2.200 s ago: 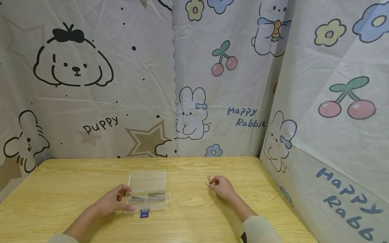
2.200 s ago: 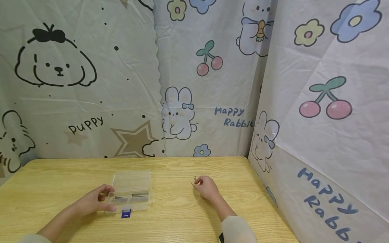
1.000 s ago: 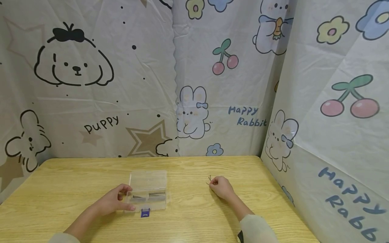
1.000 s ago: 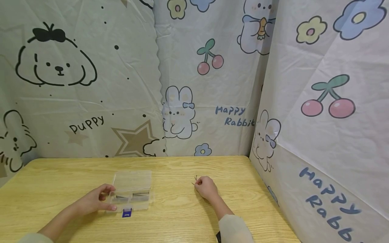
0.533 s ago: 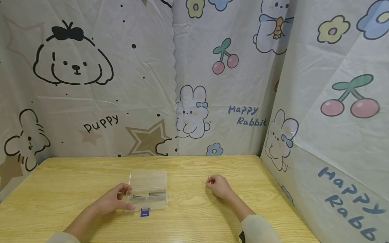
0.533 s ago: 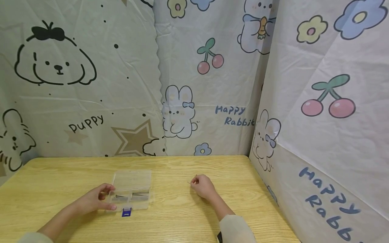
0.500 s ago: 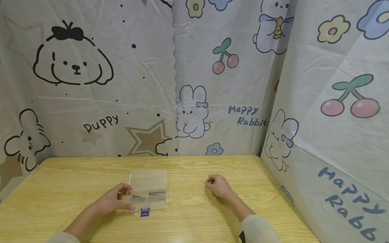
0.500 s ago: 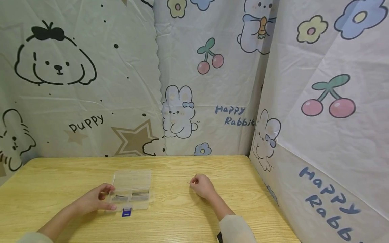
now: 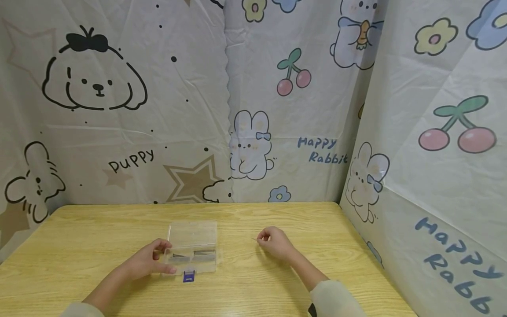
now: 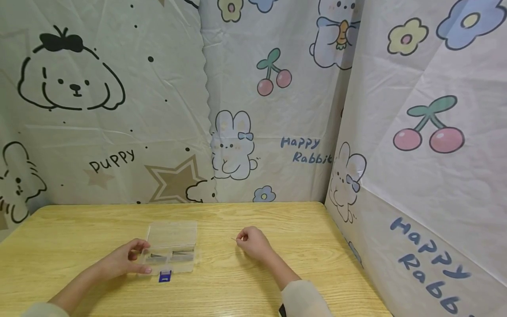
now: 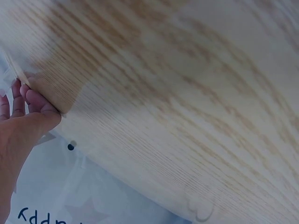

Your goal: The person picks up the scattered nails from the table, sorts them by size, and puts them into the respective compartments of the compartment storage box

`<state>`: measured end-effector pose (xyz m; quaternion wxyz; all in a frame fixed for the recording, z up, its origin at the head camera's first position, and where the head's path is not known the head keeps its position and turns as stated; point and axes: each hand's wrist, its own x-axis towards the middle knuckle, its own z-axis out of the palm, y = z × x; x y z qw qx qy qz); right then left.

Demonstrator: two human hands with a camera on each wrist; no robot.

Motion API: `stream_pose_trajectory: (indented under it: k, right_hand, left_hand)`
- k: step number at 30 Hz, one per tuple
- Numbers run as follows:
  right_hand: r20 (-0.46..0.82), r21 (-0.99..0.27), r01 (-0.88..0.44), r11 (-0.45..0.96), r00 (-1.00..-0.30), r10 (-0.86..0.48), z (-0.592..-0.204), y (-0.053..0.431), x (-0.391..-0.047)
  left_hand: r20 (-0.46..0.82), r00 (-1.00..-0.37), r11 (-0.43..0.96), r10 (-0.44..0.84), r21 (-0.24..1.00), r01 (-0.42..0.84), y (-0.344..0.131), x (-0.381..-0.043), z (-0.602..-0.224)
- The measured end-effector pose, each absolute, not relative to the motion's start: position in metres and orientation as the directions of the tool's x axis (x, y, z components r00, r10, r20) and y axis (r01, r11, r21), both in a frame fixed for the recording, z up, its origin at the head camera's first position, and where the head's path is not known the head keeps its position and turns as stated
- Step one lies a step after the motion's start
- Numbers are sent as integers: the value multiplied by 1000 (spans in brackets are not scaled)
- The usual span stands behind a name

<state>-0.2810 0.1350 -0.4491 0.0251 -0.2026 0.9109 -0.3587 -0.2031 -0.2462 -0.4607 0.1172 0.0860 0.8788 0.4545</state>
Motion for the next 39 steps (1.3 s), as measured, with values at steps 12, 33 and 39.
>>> stream_pose_trajectory:
  k: [12,33,39]
  right_hand:
    - [99,-650,-389,653,-895,-435,-444,117,-274]
    - [86,-628,-447,637,-854,-514,-438,92,-263]
    - [93,-601,-473,645,-842,-531,-439,84,-262]
  left_hand:
    - [-141,-961,587,238,809,27,-246,-203,-459]
    - [-149,-959,579,239,815,17,-245,-202,-460]
    - [-147,-959,577,241,816,20,-245,-202,-458]
